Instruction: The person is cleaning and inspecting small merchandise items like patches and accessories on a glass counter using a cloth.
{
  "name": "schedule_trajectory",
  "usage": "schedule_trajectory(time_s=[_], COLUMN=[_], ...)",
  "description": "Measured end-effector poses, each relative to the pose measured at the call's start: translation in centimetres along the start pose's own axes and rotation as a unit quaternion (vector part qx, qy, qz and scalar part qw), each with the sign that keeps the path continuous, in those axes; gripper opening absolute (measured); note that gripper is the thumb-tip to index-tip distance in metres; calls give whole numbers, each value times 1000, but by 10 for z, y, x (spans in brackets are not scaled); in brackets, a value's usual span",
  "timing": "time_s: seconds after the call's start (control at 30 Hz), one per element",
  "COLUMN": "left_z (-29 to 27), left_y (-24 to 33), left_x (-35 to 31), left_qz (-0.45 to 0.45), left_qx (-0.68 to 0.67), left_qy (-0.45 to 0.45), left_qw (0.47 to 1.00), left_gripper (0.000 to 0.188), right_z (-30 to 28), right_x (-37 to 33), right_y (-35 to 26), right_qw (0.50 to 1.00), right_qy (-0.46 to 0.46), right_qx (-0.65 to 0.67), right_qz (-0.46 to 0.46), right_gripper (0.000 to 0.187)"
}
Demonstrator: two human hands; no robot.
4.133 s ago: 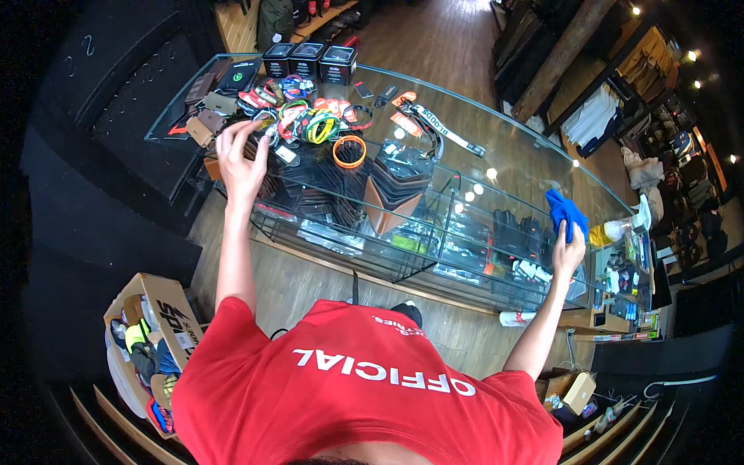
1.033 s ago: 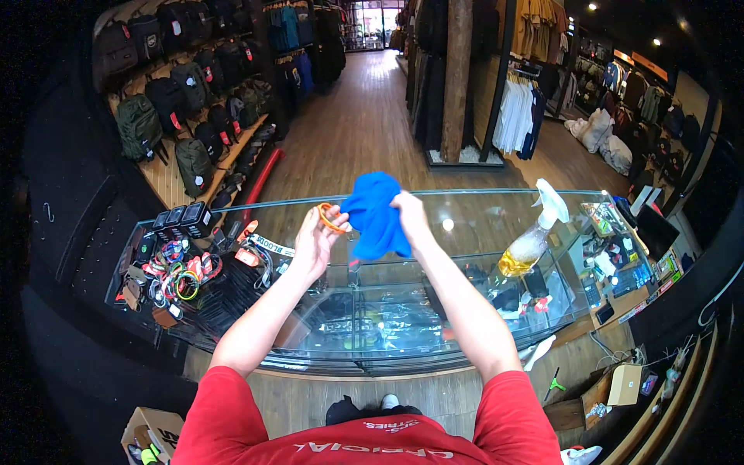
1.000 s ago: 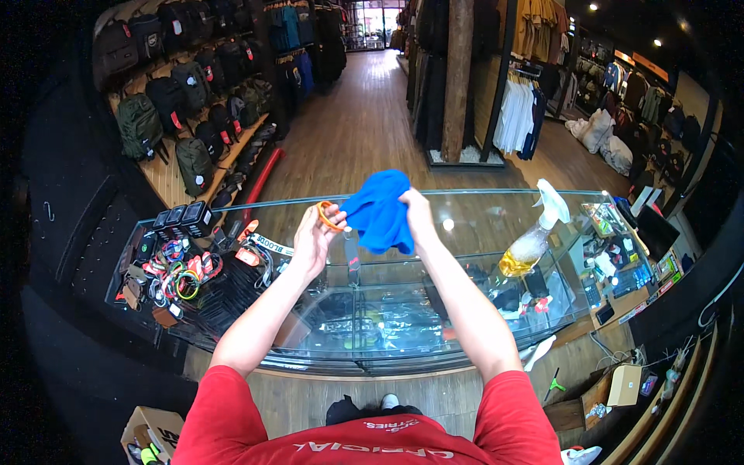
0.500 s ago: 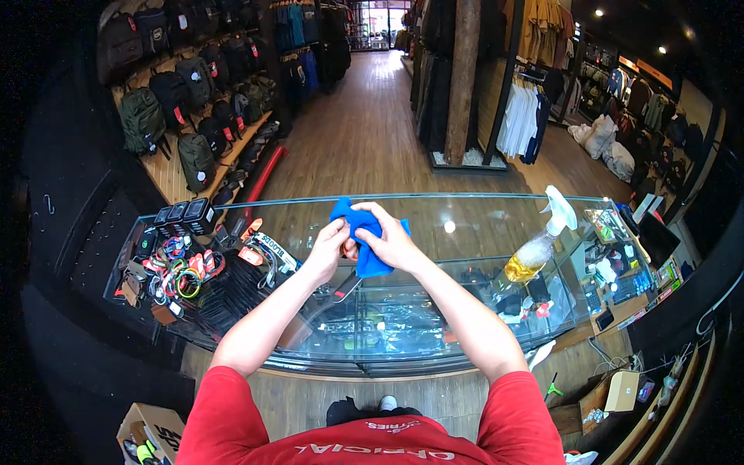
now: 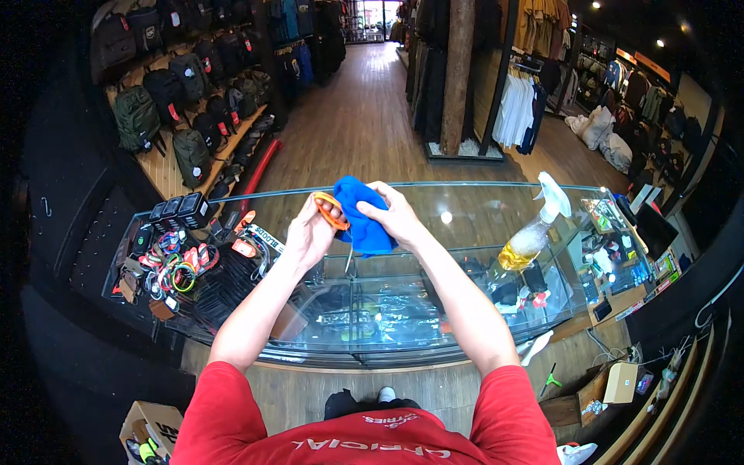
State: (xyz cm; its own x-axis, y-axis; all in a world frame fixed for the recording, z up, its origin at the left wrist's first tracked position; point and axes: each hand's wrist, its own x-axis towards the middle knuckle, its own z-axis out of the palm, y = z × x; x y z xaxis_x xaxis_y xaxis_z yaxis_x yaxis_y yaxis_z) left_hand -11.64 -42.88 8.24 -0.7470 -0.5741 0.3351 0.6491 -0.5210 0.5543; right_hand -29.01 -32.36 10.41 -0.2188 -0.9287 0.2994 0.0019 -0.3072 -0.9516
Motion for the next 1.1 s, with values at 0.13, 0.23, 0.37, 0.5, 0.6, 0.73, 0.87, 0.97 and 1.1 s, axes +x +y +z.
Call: schedule_trajectory(time_s=[0.13, 0.23, 0.37, 0.5, 0.6, 0.73, 0.87, 0.97, 1.1], left_z=[-19, -33, -20, -14, -26, -16, -6, -4, 0], left_y=[0, -7, -21, -10, 3, -4, -7, 1, 1], left_x=[3, 3, -2, 0, 1, 0, -4, -2, -3], left_qz=[-4, -54, -25, -16, -5, -40, -17, -46, 3], left_qx=[176, 230, 301, 331, 451, 529, 503, 485, 349], left_qy=[-27, -41, 57, 38, 34, 29, -33, -70, -17], left_qw=[984, 971, 952, 943, 892, 847, 863, 870, 937], left_gripper=[23, 33, 34, 23, 41, 50, 38, 27, 25], right_z=[1, 18, 27, 12, 13, 20, 18, 10, 2], right_x=[-2, -5, -15, -8, -11, -17, -17, -13, -8], right_y=[11, 10, 1, 8, -6, -14, -14, -17, -24], right_qw=[995, 991, 999, 995, 950, 932, 924, 933, 991], right_qy=[33, 18, 14, 56, 87, 83, 105, 108, 40], right_qx=[91, 133, -29, -80, -279, -343, -349, -331, -126], right_qz=[25, 21, -13, -4, -112, -79, -115, -94, 11], right_gripper=[37, 49, 57, 52, 50, 47, 49, 48, 48])
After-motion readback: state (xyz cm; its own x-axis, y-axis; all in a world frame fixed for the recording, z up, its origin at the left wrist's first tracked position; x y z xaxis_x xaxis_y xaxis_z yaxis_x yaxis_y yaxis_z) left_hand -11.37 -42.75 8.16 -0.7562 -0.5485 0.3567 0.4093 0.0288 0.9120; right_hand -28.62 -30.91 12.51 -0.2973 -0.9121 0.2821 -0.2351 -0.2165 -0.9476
